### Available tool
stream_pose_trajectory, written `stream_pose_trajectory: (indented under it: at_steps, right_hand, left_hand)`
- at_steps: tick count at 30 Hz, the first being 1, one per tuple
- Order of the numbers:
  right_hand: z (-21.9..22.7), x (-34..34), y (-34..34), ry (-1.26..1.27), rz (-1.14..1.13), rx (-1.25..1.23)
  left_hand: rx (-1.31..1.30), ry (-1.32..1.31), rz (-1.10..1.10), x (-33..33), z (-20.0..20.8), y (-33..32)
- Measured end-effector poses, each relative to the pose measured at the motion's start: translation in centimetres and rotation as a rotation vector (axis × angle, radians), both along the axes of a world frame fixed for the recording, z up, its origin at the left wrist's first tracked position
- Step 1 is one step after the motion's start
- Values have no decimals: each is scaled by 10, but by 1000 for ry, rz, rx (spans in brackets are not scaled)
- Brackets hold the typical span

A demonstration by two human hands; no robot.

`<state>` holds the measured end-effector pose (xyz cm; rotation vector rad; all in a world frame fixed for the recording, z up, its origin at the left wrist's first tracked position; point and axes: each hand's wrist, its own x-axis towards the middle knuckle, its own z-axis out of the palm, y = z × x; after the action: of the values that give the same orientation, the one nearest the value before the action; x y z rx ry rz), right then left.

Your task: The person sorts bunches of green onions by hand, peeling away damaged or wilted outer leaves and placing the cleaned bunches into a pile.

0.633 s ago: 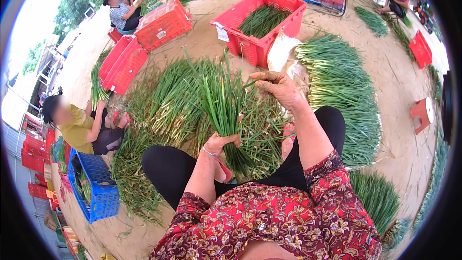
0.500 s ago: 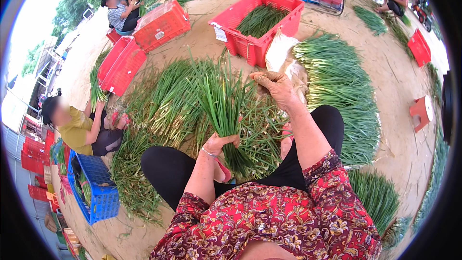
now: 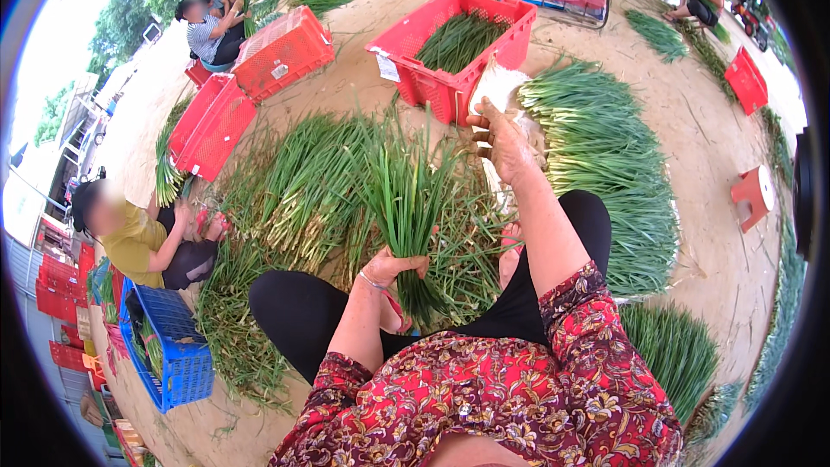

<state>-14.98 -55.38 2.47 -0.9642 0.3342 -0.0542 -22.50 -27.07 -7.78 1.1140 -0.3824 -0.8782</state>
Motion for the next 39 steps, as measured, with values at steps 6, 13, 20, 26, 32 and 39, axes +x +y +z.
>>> stream_pose_trajectory:
  at_steps: [6, 13, 20, 26, 32, 39]
  right_hand:
    - [-17, 9, -5, -181, 23, -103]
    - [-20, 10, -5, -143, -16, -23]
    - [-13, 8, -8, -162, -29, -40]
    - [-17, 10, -11, -253, -202, -24]
    - [18, -9, 9, -362, -53, 48]
    - [-27, -35, 61, -209, 423, -439]
  left_hand:
    - [53, 55, 32, -6, 8, -5]
    - [95, 58, -9, -5, 7, -4]
    - [147, 73, -4, -5, 8, -1]
    - [32, 70, 6, -1, 2, -2]
    - [-12, 120, 101, 0, -7, 9]
    - [103, 92, 134, 1, 3, -3]
